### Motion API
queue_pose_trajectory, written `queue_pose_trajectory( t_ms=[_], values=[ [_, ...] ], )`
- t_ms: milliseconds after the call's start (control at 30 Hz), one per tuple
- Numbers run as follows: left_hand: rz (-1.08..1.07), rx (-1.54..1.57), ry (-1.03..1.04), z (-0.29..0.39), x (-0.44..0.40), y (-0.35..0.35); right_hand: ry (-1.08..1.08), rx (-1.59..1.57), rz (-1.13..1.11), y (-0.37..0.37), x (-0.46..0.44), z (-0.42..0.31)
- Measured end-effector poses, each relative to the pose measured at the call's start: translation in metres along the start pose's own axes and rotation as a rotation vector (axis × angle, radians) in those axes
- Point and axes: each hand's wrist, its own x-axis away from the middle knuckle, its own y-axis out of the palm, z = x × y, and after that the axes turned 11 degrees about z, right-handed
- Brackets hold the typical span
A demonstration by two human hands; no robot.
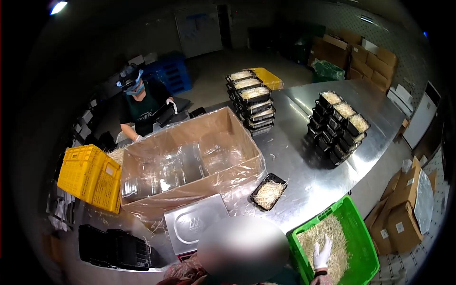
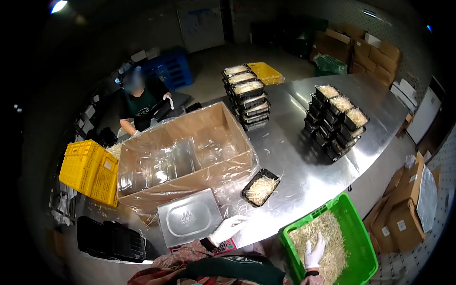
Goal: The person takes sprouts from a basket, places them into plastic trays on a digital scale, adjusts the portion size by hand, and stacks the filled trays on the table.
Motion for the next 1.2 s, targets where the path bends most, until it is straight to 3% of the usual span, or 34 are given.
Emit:
queue_pose_trajectory(
  t_ms=[167, 400, 433, 500, 567, 633, 667, 700, 767, 967, 1033, 1067, 1100, 1200],
  values=[
    [-0.081, -0.028, -0.050, 0.000, -0.019, 0.022, 0.226, 0.196, -0.066, -0.014, 0.078, -0.006],
    [-0.132, 0.055, -0.070, -0.007, -0.029, 0.060, 0.137, 0.181, 0.094, -0.016, 0.065, -0.026],
    [-0.145, 0.244, -0.181, 0.011, -0.024, 0.071, 0.151, 0.180, 0.087, -0.020, 0.061, -0.034],
    [-0.176, 0.157, -0.213, 0.003, -0.030, 0.079, 0.184, 0.180, 0.115, -0.017, 0.062, -0.031],
    [-0.189, 0.039, -0.025, -0.018, -0.041, 0.087, 0.251, 0.116, 0.082, -0.017, 0.063, -0.028],
    [-0.166, 0.018, 0.040, -0.019, -0.045, 0.109, 0.287, -0.052, 0.154, -0.024, 0.062, -0.031],
    [-0.217, 0.025, -0.091, -0.007, -0.047, 0.118, 0.335, -0.180, 0.199, -0.016, 0.067, -0.015],
    [-0.207, -0.046, -0.022, -0.008, -0.050, 0.129, 0.369, -0.311, 0.254, -0.013, 0.072, 0.001],
    [-0.247, -0.100, -0.003, -0.008, -0.056, 0.150, 0.765, -0.962, 0.344, -0.039, 0.065, 0.008],
    [-0.399, -0.200, 0.005, -0.015, -0.070, 0.220, 0.896, -0.701, 0.690, -0.140, 0.084, 0.135],
    [-0.610, -0.583, 0.073, -0.019, -0.074, 0.255, 0.832, -0.494, 0.569, -0.155, 0.094, 0.176],
    [-0.717, -0.663, 0.126, -0.038, -0.081, 0.261, 0.915, -0.386, 0.489, -0.157, 0.099, 0.191],
    [-0.842, -0.823, 0.263, -0.036, -0.083, 0.278, 0.780, -0.052, 0.316, -0.159, 0.106, 0.211],
    [-1.113, -1.257, 0.293, -0.083, -0.097, 0.298, 0.770, 0.090, -0.015, -0.140, 0.121, 0.244]
  ],
)
